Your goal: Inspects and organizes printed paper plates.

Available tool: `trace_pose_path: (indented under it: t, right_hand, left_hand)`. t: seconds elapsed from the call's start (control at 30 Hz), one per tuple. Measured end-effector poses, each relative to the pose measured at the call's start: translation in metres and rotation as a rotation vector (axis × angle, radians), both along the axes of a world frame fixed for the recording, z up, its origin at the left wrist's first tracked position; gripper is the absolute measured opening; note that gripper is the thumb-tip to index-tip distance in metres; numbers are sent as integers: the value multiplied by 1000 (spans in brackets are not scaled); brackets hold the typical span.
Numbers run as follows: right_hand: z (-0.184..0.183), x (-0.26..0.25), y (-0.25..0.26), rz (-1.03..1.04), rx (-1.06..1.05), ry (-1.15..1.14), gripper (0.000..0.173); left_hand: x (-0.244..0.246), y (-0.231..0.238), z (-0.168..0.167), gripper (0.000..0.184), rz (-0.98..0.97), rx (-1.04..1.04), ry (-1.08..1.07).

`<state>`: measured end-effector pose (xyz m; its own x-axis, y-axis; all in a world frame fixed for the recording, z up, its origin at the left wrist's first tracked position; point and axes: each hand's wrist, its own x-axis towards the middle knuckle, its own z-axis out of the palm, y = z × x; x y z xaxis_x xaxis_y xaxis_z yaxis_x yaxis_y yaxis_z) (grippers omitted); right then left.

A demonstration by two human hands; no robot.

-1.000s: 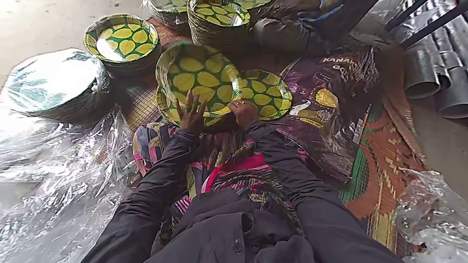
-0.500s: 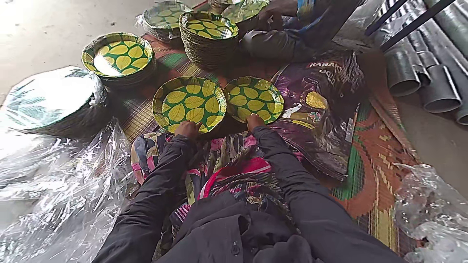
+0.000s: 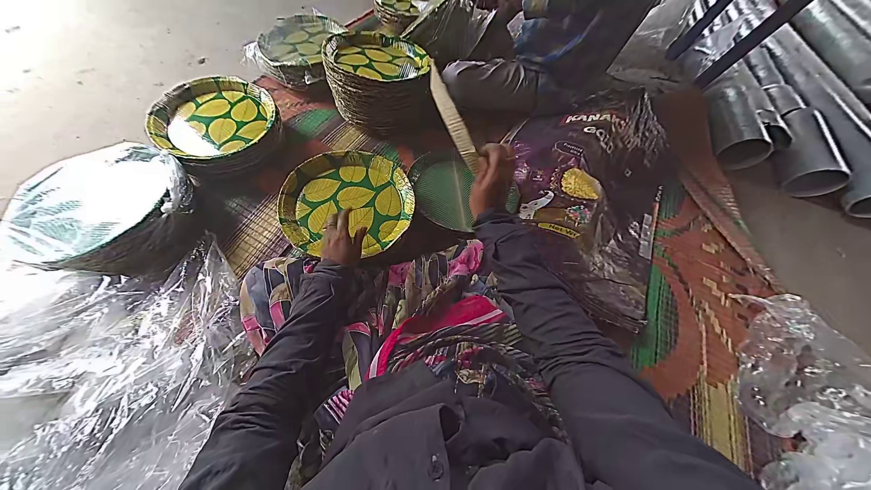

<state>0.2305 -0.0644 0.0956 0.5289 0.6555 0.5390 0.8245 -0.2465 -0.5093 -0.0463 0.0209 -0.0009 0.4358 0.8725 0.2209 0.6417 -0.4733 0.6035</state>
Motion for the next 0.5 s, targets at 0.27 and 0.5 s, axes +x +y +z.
trace_pose_path:
  t: [0.27, 0.5]
  right_hand:
    - [-95, -98, 9, 638, -125, -324, 27]
    - [-111, -12, -5, 83, -780, 0, 48]
  left_hand:
    - [-7, -8, -6, 58, -68, 426, 74]
    - [6, -1, 5, 38, -131, -104, 544]
